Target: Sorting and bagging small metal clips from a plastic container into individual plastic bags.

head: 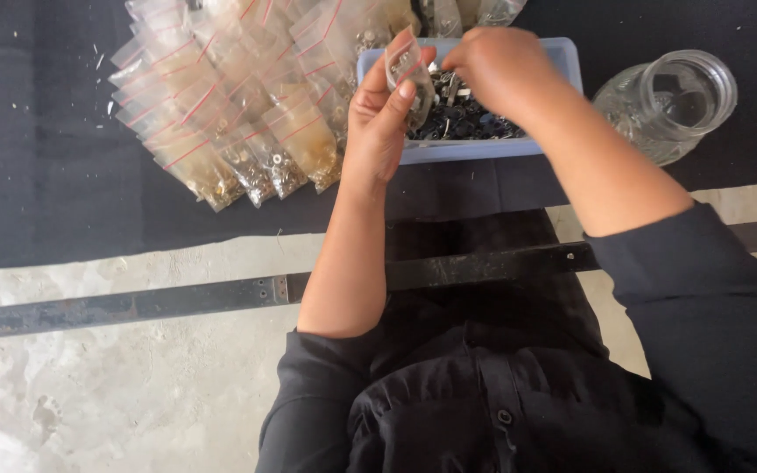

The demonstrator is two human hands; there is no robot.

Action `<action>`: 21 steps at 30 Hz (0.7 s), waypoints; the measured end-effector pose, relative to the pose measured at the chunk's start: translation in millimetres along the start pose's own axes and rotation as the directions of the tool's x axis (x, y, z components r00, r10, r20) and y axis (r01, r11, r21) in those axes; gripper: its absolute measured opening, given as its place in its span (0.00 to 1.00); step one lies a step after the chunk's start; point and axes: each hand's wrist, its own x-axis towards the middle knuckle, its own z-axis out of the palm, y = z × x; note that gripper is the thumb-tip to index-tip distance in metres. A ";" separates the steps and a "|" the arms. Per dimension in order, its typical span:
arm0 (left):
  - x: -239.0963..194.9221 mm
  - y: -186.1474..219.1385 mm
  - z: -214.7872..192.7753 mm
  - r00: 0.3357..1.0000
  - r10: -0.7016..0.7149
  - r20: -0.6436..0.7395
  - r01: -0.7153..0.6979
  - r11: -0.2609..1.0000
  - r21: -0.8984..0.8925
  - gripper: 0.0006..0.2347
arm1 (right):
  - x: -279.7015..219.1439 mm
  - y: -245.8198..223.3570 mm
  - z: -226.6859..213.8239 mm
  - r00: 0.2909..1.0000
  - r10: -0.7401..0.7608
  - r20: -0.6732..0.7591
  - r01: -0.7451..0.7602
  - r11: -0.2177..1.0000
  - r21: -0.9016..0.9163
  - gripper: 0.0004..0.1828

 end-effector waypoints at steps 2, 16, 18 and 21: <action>-2.2 3.8 1.8 0.999 -0.043 0.018 0.043 0.998 0.039 0.25 | 9.9 -3.4 17.5 0.989 0.072 0.130 -0.064 0.996 -0.061 0.17; 0.6 3.9 6.9 0.998 -0.062 -0.029 0.064 0.995 0.080 0.25 | -24.1 10.2 -38.0 0.937 0.198 0.288 -0.345 0.653 0.674 0.12; 1.2 4.8 8.8 0.997 -0.069 -0.015 0.071 0.994 0.089 0.25 | -31.1 20.8 -36.6 0.935 0.197 0.296 -0.355 0.493 0.794 0.10; 0.2 5.5 10.7 0.996 -0.083 -0.041 0.085 0.995 0.048 0.24 | -32.8 31.8 -30.3 0.966 0.189 0.179 -0.226 0.270 0.936 0.09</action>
